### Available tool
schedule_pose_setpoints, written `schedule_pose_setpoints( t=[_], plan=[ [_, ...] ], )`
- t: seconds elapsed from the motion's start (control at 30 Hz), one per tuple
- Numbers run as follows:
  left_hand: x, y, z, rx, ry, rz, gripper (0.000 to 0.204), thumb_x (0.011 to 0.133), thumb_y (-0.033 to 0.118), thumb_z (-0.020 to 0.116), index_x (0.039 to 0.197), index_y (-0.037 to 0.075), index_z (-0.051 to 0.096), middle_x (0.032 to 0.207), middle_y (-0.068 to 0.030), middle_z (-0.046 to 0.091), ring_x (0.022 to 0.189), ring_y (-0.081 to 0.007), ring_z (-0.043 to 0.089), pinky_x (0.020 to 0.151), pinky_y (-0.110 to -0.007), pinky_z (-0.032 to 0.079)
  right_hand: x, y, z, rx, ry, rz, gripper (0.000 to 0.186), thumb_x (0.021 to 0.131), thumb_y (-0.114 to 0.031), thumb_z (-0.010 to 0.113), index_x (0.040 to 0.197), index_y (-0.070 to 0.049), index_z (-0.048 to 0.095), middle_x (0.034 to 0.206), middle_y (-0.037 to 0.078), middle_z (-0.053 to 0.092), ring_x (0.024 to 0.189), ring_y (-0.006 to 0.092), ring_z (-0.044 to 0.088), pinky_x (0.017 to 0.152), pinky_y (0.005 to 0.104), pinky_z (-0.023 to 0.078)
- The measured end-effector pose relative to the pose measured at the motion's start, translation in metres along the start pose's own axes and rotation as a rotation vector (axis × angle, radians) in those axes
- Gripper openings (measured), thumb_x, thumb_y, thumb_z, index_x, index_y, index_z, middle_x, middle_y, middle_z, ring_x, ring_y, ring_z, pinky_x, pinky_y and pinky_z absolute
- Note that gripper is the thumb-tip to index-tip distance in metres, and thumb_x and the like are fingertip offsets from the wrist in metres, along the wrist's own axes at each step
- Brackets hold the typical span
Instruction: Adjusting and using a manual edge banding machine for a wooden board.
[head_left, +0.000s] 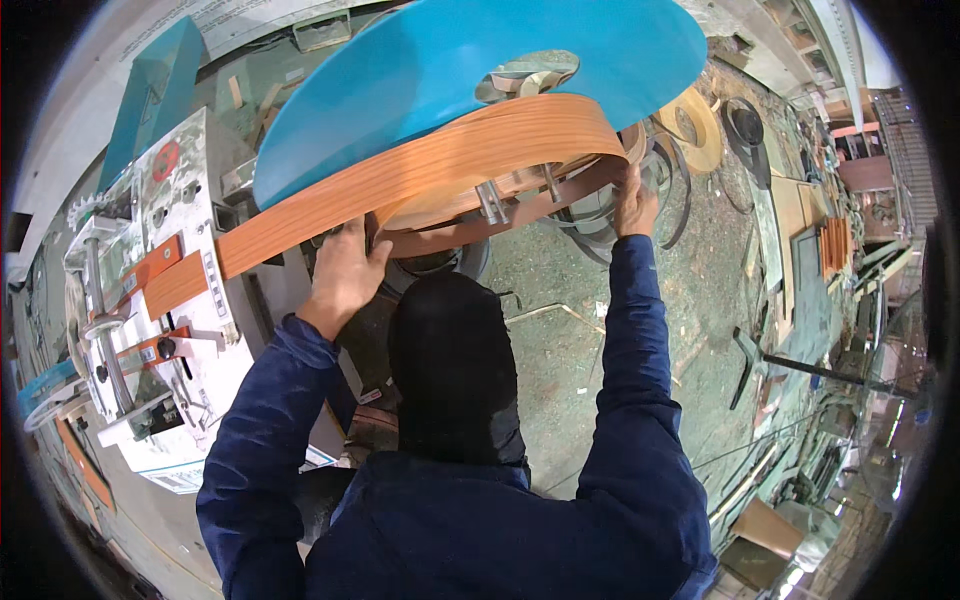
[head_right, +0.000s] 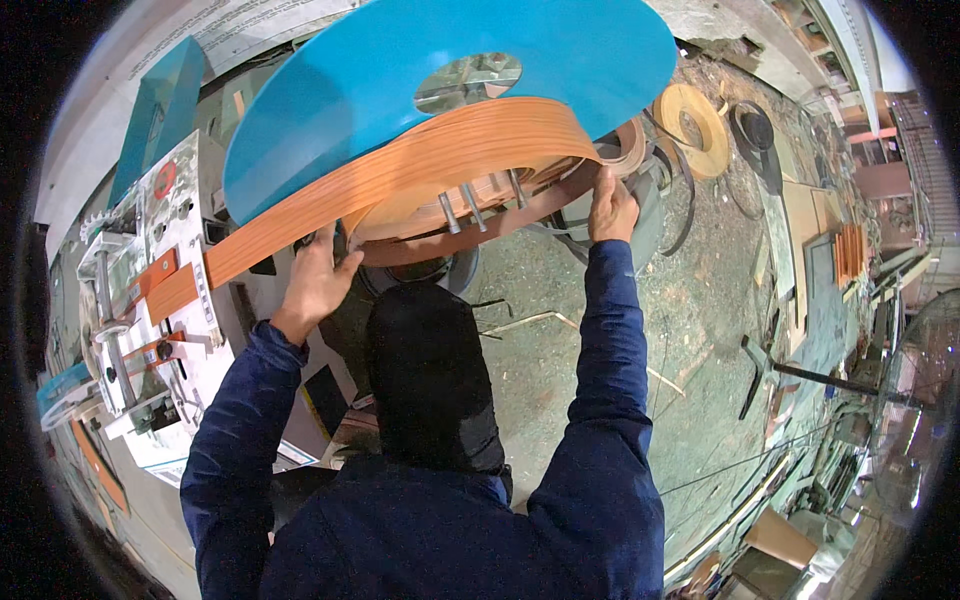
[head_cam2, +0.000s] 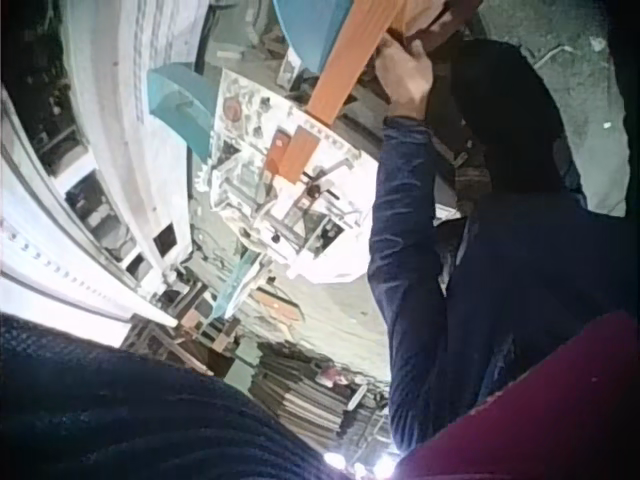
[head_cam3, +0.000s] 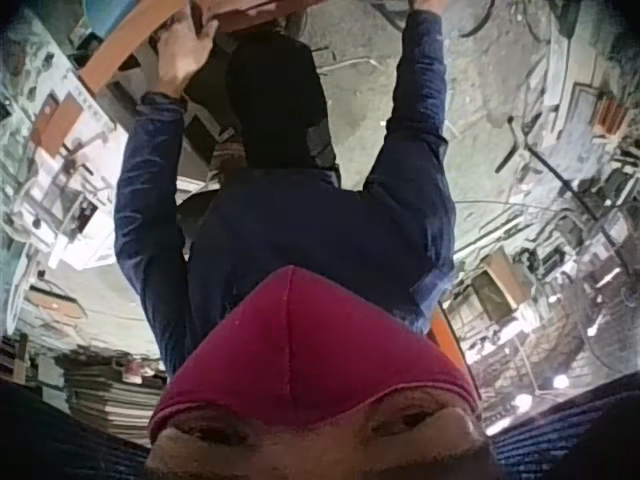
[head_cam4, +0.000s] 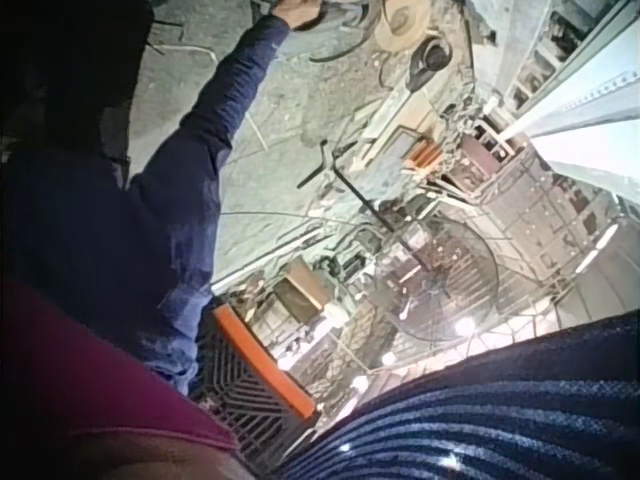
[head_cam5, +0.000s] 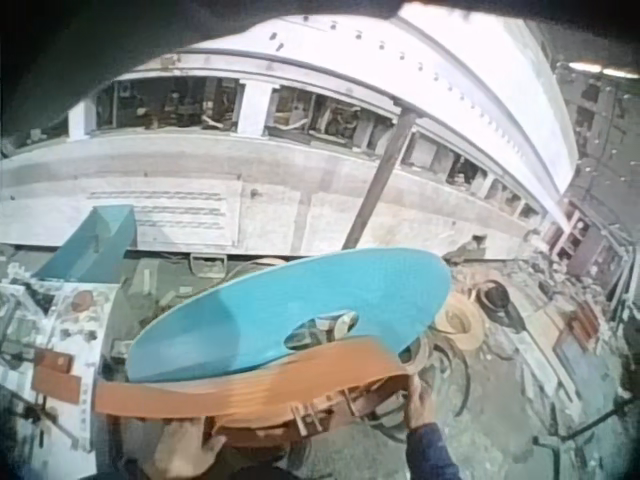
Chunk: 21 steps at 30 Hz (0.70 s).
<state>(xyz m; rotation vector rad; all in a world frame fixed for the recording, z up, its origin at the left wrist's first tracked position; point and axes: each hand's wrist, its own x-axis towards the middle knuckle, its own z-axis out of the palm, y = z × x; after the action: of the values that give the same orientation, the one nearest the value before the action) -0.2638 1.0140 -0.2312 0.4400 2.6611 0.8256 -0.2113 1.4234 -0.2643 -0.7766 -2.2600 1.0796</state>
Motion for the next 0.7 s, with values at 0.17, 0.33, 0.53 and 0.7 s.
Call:
schedule_pose_setpoints(
  t=[0.17, 0.33, 0.53, 0.7],
  plan=[
    [0.016, -0.02, 0.03, -0.026, 0.241, 0.142, 0.041, 0.085, 0.016, 0.063, 0.121, 0.0, 0.052, 0.11, -0.0279, 0.059, 0.101, -0.0471, 0.056, 0.087, -0.05, 0.046, -0.013, 0.021, -0.002, -0.229, 0.103, -0.282, 0.032, 0.09, -0.03, 0.063, 0.099, 0.001, 0.068, 0.087, 0.017, 0.07, 0.081, 0.0257, 0.068, 0.074, 0.0322, 0.051],
    [0.018, -0.031, 0.04, 0.058, 0.305, 0.261, 0.042, 0.088, 0.015, 0.062, 0.125, -0.001, 0.052, 0.107, -0.0271, 0.059, 0.103, -0.0444, 0.056, 0.083, -0.049, 0.046, -0.005, 0.037, 0.012, -0.333, 0.234, -0.064, 0.025, 0.086, -0.02, 0.07, 0.1, 0.001, 0.067, 0.081, 0.013, 0.071, 0.08, 0.018, 0.069, 0.073, 0.0288, 0.051],
    [0.02, -0.045, 0.051, 0.067, 0.32, 0.241, 0.034, 0.088, 0.018, 0.063, 0.114, -0.002, 0.057, 0.106, -0.0277, 0.059, 0.1, -0.0468, 0.056, 0.083, -0.051, 0.045, 0.019, 0.024, 0.026, -0.149, 0.283, -0.197, 0.021, 0.085, -0.012, 0.063, 0.105, -0.006, 0.065, 0.084, 0.018, 0.07, 0.079, 0.0279, 0.07, 0.073, 0.0352, 0.053],
    [0.025, -0.047, 0.052, 0.083, 0.275, 0.241, 0.032, 0.087, 0.017, 0.063, 0.112, -0.002, 0.058, 0.106, -0.0283, 0.059, 0.101, -0.0477, 0.054, 0.082, -0.053, 0.044, 0.029, 0.033, 0.033, -0.333, 0.145, -0.177, 0.02, 0.085, -0.016, 0.063, 0.102, -0.011, 0.07, 0.086, 0.019, 0.068, 0.084, 0.0357, 0.067, 0.073, 0.0417, 0.052]
  ],
)
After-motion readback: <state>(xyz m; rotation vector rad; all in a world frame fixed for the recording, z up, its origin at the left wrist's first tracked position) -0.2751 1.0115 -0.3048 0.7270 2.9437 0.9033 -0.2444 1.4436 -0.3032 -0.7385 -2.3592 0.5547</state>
